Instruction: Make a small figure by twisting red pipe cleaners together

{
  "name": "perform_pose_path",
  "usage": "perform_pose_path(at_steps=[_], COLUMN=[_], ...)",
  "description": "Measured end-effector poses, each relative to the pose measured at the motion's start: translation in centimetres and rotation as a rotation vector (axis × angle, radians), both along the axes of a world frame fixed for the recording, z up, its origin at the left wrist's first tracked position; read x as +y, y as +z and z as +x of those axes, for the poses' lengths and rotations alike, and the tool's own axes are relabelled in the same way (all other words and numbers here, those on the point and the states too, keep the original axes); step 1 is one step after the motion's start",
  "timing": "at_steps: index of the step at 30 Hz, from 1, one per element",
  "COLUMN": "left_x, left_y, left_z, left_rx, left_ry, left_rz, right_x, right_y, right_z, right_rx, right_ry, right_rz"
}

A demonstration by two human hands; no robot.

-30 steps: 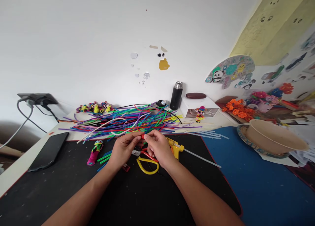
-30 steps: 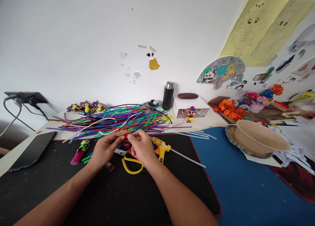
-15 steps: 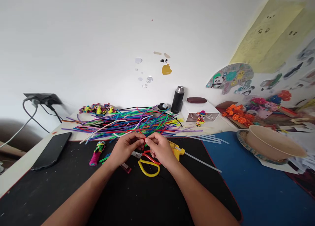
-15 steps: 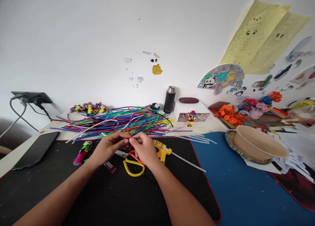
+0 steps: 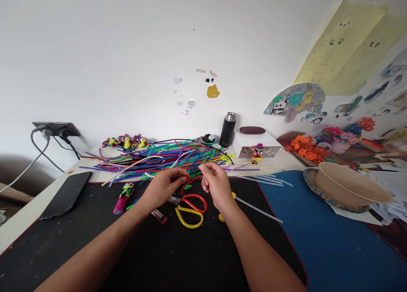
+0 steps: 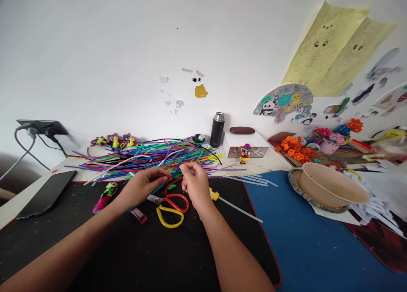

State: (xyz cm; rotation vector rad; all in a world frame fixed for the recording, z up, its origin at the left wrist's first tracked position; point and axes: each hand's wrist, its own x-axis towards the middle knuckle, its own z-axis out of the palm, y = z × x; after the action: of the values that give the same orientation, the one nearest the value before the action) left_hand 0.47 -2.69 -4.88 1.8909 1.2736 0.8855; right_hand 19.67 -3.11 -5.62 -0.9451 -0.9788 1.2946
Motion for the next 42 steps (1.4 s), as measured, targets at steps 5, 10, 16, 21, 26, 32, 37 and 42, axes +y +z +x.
perform_pose_path(at_steps=[5,10,16,21,26,32,37,42], left_x=[1.1,2.3,3.0,3.2,3.6,2.6,1.4,1.2], left_y=[0.1,-1.2,-2.5,-2.6,-1.2,-1.1,-2.5,-3.6], left_z=[2.5,4.5,5.0,4.3,1.3,-1.1,-0.4,0.4], left_rx=[0.304,0.570,0.593,0.561,0.484,0.396,0.401,0.558], left_ry=[-0.108,-0.255,-0.277,-0.249,-0.123,-0.026,-0.089,-0.134], left_rz=[0.049,0.243,0.267,0.268,0.208,0.219,0.284,0.314], right_x=[0.0,0.2,0.0,-0.1,-0.2,-0.6,-0.9,-1.0], right_y=[0.4,0.5,0.8,0.9,0.9,1.0,0.7,0.4], right_z=[0.1,0.5,0.3,0.2,0.2,-0.1,-0.5,-0.9], right_rx=[0.037,0.064,0.102,0.100,0.085,0.051,0.025,0.012], right_ry=[0.017,0.000,0.043,0.053,0.035,0.045,0.062,0.087], right_rz=[0.007,-0.002,-0.003,-0.006,-0.010,-0.029,-0.041,-0.035])
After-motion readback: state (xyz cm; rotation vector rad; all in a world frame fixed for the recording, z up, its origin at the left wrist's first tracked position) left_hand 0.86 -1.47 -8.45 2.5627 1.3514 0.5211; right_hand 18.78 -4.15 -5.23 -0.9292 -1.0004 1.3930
